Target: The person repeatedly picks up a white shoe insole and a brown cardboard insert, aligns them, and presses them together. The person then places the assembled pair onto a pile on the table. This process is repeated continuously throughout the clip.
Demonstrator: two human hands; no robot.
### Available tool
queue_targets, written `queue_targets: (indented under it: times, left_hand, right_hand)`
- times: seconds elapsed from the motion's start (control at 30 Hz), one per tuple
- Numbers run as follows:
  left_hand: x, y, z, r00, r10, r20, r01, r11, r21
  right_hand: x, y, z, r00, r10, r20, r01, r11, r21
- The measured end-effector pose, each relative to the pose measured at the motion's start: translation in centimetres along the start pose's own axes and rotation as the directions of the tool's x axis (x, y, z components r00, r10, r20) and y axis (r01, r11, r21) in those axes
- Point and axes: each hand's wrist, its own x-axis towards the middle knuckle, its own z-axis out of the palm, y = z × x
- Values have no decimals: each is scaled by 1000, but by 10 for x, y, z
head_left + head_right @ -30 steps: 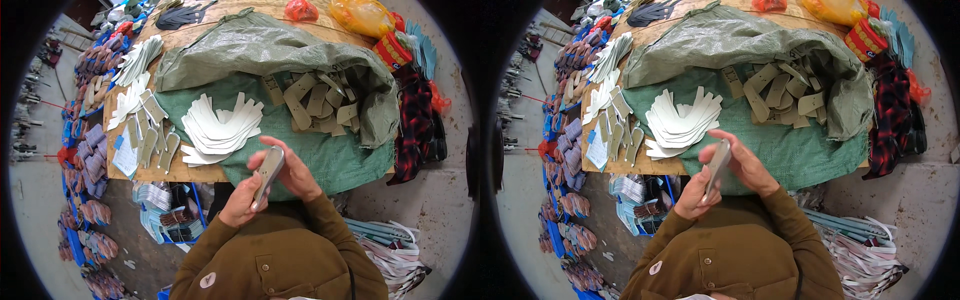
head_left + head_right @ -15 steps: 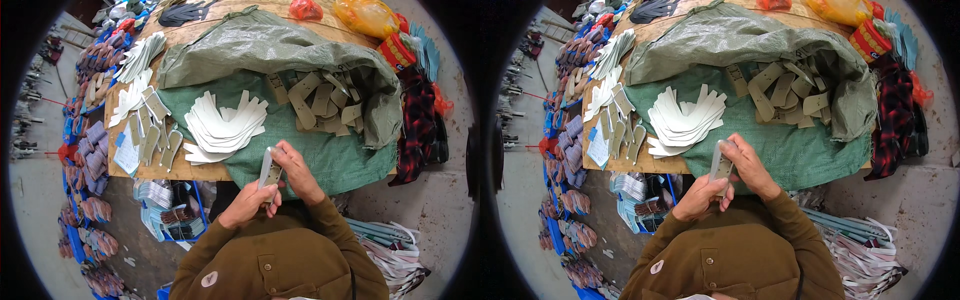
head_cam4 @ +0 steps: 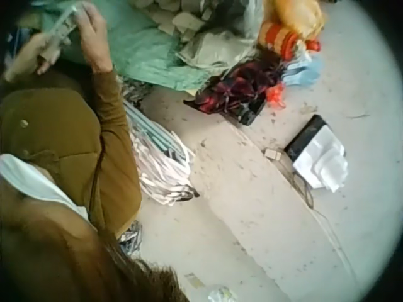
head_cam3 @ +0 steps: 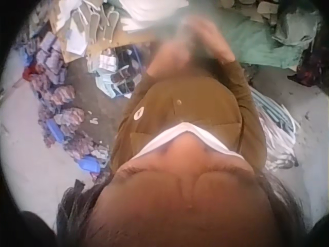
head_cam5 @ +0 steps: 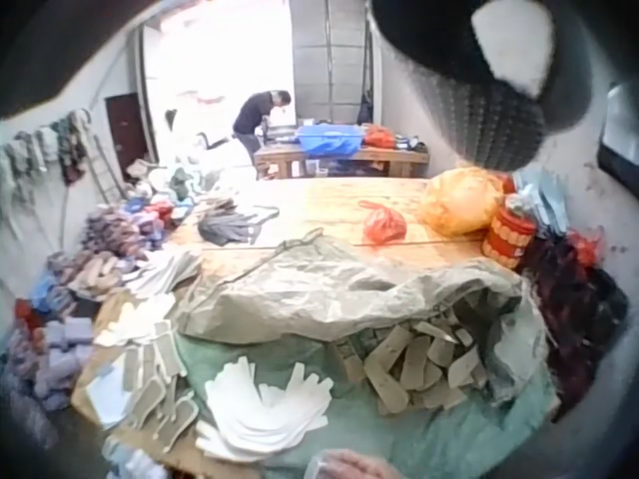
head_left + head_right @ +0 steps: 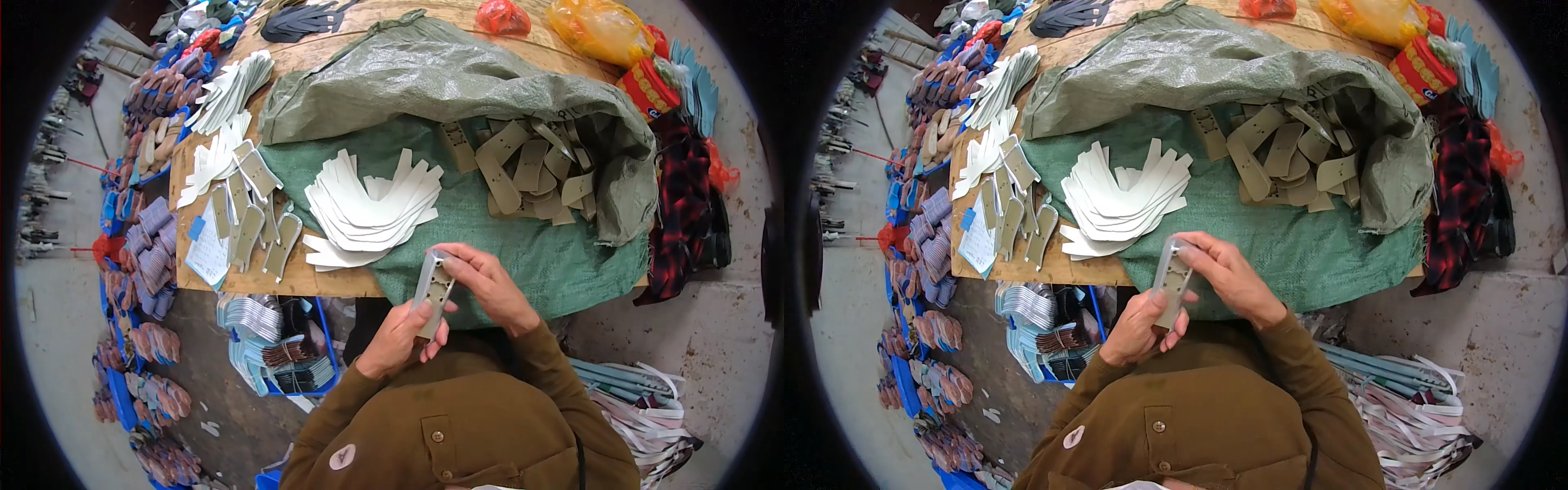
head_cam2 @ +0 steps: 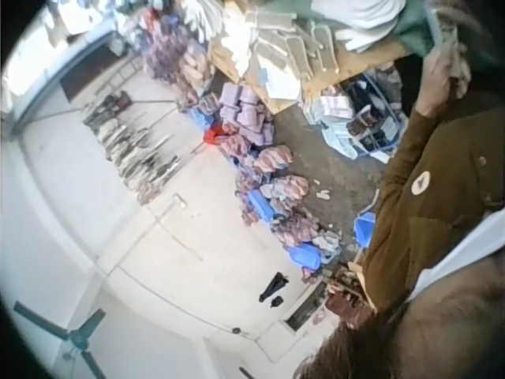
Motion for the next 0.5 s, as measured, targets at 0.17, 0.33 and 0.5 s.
queue_targets:
  times: [0.17,0.33,0.5]
  left_hand:
    - [-4,-13,-15,997,58,-45,-63,990,-123]
    - [-18,30,-58,871,364,-331,-261,912,317]
    - [-51,121,-133,397,885,-243,280,135,950]
  right_hand:
    - [-4,4,31,994,-55,96,42,990,134]
    - [31,-4,15,971,-240,17,237,945,-224]
    - [87,-10,22,711,-674,201,530,326,-783]
